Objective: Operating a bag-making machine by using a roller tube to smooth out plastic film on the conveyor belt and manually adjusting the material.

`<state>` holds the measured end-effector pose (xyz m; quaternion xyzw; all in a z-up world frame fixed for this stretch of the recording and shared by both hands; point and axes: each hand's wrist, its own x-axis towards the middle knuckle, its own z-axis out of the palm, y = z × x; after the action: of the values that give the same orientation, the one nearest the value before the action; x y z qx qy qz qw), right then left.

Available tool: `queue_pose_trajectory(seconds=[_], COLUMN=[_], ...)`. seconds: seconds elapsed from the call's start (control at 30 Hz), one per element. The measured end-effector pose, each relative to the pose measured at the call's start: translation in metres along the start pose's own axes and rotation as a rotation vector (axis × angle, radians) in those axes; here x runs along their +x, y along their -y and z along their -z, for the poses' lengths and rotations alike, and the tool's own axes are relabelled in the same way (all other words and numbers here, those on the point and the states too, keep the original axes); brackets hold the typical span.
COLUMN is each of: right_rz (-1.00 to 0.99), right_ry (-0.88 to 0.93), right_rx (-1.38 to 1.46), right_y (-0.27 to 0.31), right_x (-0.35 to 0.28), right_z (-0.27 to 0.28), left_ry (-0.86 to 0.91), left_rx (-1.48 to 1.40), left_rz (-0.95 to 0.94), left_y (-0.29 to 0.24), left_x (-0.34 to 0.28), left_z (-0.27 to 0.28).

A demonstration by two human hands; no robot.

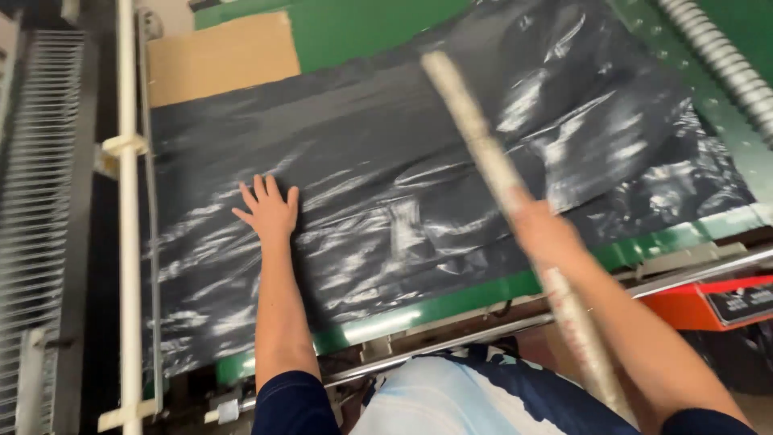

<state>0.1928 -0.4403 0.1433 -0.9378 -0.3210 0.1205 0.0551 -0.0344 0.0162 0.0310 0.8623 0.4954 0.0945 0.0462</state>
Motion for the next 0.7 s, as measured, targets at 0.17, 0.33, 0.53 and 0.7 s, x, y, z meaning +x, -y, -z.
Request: queue_pose_trajectory(seconds=[0.17, 0.33, 0.53, 0.7], right_rz=[-0.337, -0.345, 0.081, -0.151], right_ry=[-0.063, -0.143, 0.307, 0.340], right_rx=[0.233, 0.164, -0.068, -0.047], right_y=[-0.152, -0.074, 0.076, 0.031], right_x=[0.017, -0.009, -0.051, -0.004], right_z=[-0.005, 0.021, 0.011, 0.000], left_ry=[0.258, 0.278, 0.300, 0.296], left_rx=[-0.081, -0.035, -0.026, -0.021], left_rz=[-0.071, -0.106, -0.094, -0.100], left_y=[-0.060, -0.071, -0.075, -0.076], left_x=[-0.020, -0.030, -0.034, -0.037], left_z=[0.024, 0.002, 0.009, 0.014])
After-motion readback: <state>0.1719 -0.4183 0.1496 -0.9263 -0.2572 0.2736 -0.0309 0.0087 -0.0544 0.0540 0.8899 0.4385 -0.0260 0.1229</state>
